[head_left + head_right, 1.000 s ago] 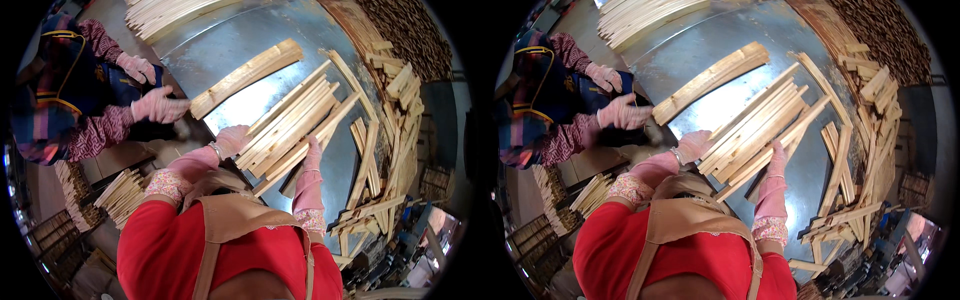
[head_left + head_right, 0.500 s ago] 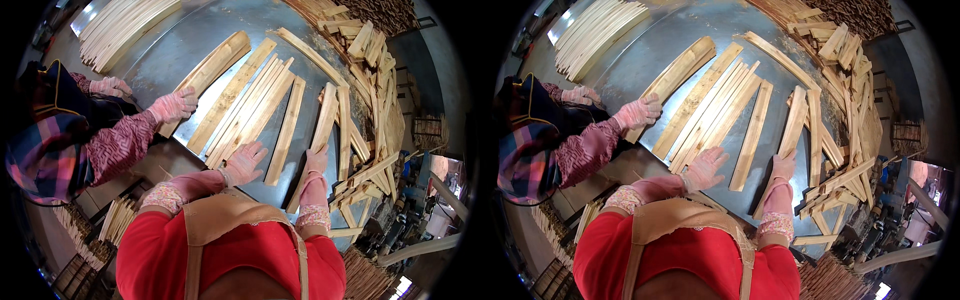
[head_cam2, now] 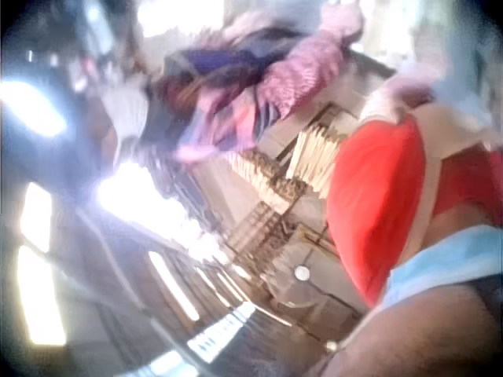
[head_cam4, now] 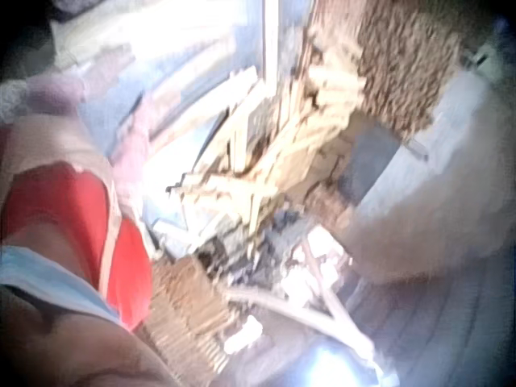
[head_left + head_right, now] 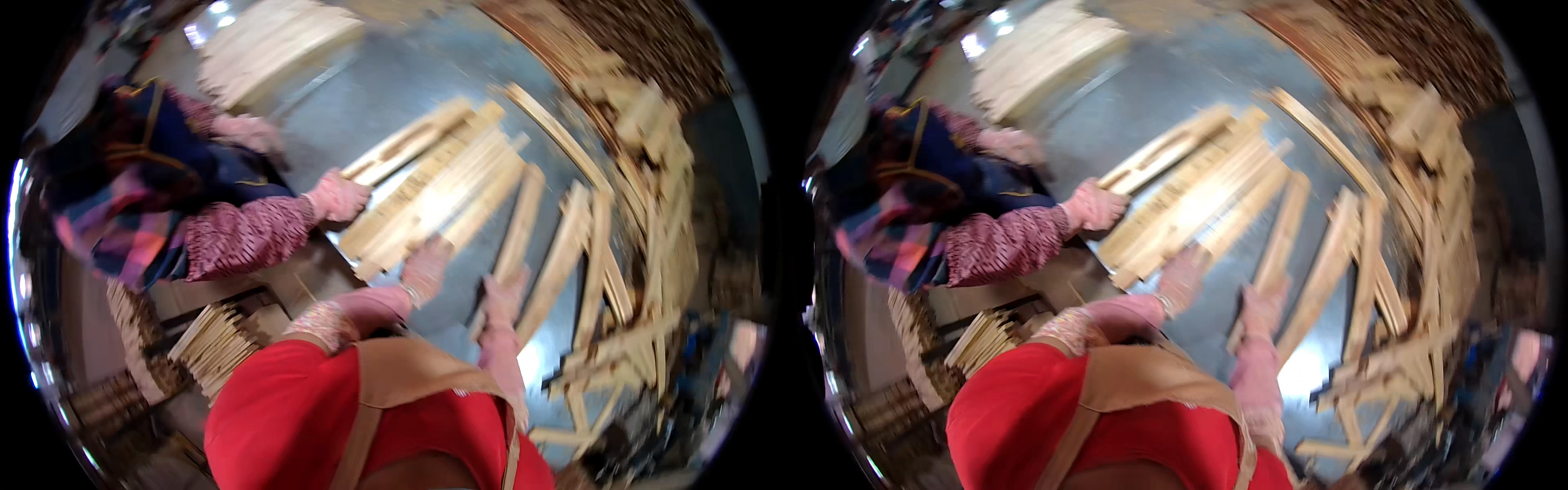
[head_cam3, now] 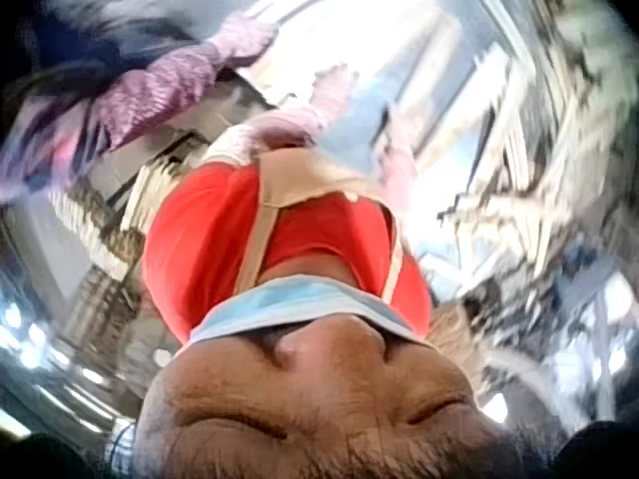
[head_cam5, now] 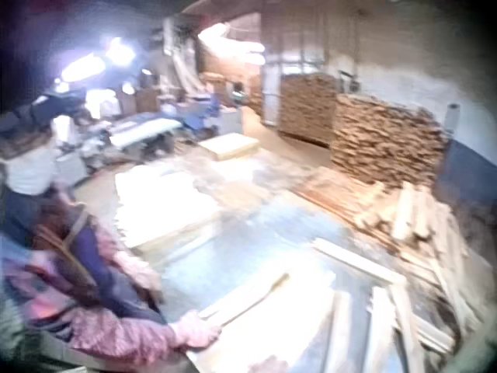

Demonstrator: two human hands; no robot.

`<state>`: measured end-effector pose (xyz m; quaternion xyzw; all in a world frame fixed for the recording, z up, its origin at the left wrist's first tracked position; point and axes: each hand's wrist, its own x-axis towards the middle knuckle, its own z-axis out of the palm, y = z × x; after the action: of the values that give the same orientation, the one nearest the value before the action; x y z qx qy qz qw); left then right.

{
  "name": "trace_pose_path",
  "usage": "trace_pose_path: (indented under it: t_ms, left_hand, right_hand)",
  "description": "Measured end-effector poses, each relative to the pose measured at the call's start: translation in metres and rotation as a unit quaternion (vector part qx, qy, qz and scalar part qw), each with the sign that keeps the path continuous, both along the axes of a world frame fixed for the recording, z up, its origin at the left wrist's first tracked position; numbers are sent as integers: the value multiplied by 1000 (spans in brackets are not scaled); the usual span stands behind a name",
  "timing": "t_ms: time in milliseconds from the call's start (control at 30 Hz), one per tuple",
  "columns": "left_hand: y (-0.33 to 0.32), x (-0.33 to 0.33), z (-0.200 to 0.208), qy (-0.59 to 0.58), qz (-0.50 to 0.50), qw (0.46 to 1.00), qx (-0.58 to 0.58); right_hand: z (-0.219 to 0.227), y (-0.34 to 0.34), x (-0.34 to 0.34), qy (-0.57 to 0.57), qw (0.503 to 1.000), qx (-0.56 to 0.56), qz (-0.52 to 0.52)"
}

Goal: The person sorts wooden planks on a metal table, picking them up and arranging them into neat stacks. Another person assists by moving the sorted stacks to the side.

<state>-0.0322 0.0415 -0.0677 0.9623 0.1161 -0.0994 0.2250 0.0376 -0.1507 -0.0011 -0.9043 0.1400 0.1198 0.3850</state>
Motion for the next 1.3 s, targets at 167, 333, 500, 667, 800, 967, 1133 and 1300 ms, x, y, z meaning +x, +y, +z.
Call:
trace_pose_path:
  t_ms: [167, 333, 500, 667, 800, 967, 1133, 1300]
  left_hand:
    - [3, 32, 67, 100, 41, 990, -91]
    - [20, -4, -3, 137, 102, 945, -280]
    - [5, 19, -28, 33, 79, 958, -272]
    - [6, 22, 53, 104, 22, 953, -283]
    - [1, 15, 62, 111, 10, 970, -214]
    - [-13, 25, 5, 84, 66, 953, -284]
    - [54, 34, 86, -1, 29, 958, -286]
    - [160, 62, 105, -10, 40, 994, 97]
  right_hand:
    - [-12, -130, 23, 14, 987, 158, -3]
    - [126, -183, 68, 153, 903, -231, 328]
    - [100, -192, 170, 91, 670, -313, 667]
    - [43, -70, 172, -119, 630, -329, 694]
    - [-61, -12, 174, -320, 707, -139, 616]
    - [-61, -9, 121, -315, 896, -126, 285]
    - [-96, -5, 65, -334, 812, -382, 289]
    - [-92, 7, 68, -282, 837, -396, 252]
